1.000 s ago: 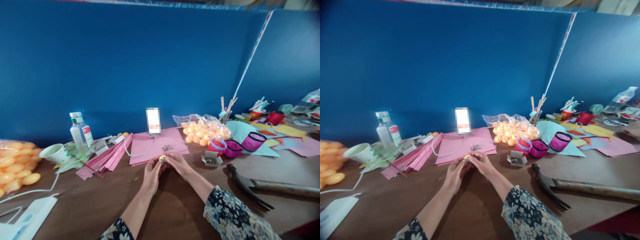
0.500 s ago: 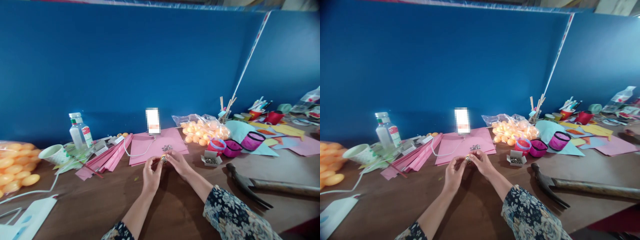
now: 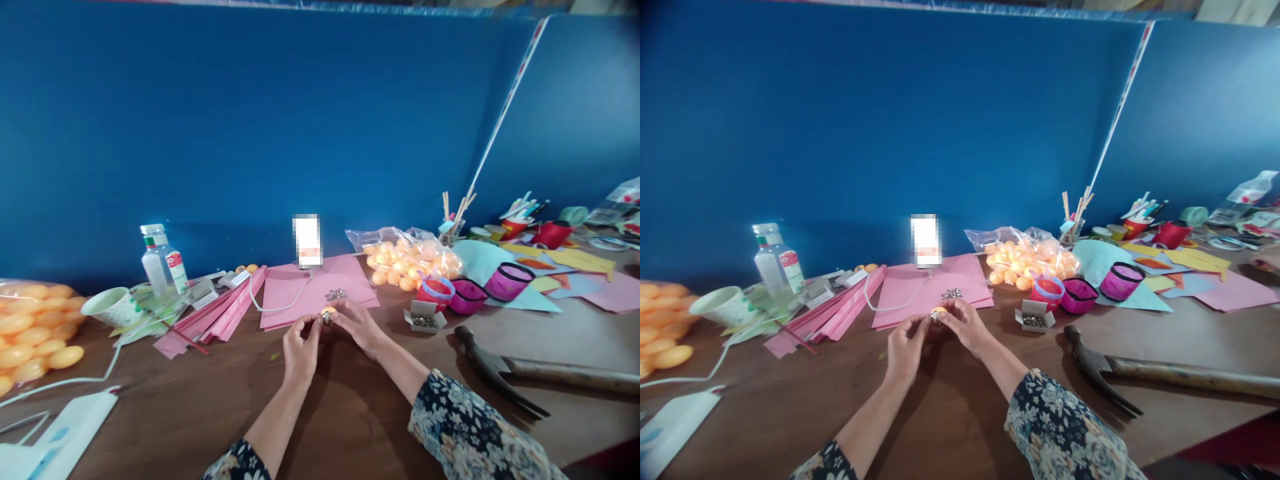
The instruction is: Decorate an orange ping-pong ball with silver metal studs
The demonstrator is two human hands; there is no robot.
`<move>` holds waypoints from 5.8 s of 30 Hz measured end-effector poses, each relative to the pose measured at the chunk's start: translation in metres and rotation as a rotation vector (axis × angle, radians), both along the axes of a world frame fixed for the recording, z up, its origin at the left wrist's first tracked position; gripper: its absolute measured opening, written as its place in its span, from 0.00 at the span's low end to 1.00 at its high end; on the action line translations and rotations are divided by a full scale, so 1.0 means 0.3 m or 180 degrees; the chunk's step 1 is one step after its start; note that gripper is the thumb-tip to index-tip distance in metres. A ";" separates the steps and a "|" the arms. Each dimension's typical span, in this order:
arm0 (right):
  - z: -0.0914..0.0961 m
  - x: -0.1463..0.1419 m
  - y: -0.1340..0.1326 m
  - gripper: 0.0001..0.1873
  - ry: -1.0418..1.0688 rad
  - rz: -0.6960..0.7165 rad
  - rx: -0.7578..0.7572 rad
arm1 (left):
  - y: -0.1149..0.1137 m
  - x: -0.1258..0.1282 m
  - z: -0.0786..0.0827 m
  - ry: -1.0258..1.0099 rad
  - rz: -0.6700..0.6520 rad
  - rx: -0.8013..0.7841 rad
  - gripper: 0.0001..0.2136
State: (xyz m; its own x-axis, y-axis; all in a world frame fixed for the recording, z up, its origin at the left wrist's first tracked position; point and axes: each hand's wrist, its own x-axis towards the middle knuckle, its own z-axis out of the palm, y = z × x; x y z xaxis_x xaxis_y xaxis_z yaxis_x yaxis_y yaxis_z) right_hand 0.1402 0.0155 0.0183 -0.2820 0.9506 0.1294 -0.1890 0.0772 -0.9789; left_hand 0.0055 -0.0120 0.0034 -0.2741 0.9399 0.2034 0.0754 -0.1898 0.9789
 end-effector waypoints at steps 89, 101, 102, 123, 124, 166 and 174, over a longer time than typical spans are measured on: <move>0.133 0.590 -0.423 0.19 -0.3609 -0.1687 0.1578 | -0.039 0.021 0.051 -0.1508 -0.1001 -0.0818 0.18; 0.056 0.873 -0.504 0.19 -0.5556 -0.1067 0.1073 | -0.029 0.006 0.039 -0.2235 -0.1208 -0.0546 0.18; 0.066 0.860 -0.523 0.17 -0.5452 -0.1023 0.0964 | -0.028 0.005 0.039 -0.2264 -0.1189 -0.0553 0.18; 0.098 0.023 -0.230 0.15 0.0815 0.0525 -0.0472 | 0.034 -0.043 0.018 -0.3315 -0.0654 -0.0208 0.10; 0.079 0.028 -0.226 0.15 0.0855 0.0487 -0.0533 | 0.038 -0.043 0.016 -0.3318 -0.0654 -0.0245 0.10; 0.041 0.027 -0.258 0.17 0.0424 0.0266 -0.0661 | 0.025 -0.009 0.006 -0.2577 -0.0550 -0.0348 0.15; 0.043 0.027 -0.256 0.17 0.0420 0.0193 -0.0600 | 0.027 -0.007 0.020 -0.2661 -0.0556 -0.0358 0.10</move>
